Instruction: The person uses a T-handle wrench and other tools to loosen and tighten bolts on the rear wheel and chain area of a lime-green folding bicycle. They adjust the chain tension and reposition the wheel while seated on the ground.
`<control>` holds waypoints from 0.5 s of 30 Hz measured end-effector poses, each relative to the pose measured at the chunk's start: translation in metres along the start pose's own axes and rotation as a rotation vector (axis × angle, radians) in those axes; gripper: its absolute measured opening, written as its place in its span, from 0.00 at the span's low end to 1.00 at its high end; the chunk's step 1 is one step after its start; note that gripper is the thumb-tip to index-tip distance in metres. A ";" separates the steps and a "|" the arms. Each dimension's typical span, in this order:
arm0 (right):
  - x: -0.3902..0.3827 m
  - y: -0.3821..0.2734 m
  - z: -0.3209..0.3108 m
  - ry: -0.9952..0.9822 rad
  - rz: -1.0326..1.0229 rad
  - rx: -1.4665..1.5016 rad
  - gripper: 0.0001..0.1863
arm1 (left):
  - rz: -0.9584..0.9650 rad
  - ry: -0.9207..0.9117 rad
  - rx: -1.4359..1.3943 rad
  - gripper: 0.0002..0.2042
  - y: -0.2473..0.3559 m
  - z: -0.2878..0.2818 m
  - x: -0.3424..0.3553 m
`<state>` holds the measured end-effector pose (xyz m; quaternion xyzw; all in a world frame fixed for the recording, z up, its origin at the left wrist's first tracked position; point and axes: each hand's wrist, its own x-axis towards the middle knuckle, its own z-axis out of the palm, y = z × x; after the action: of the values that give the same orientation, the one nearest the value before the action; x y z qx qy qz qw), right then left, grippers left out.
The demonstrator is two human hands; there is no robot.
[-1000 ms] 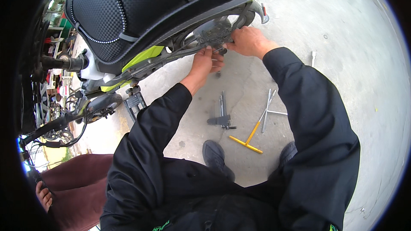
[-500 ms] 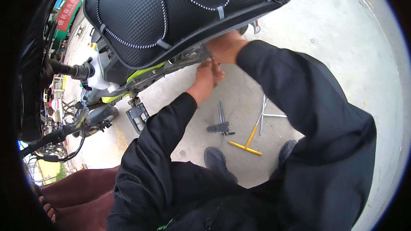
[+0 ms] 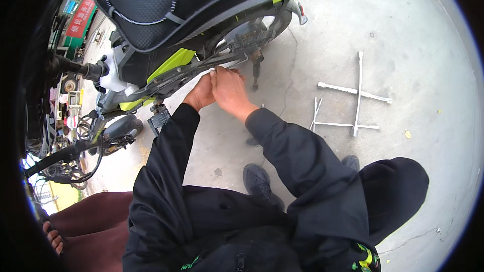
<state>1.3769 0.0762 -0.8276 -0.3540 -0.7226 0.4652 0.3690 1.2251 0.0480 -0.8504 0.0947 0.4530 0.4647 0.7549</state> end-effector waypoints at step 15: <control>0.032 0.109 -0.016 0.513 1.124 1.745 0.10 | 0.281 0.374 1.127 0.21 -0.024 0.080 0.025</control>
<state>1.3935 0.1440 -0.9180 -0.3371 0.2263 0.8364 0.3682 1.3057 0.0769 -0.8336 0.4551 0.7373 0.2575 0.4278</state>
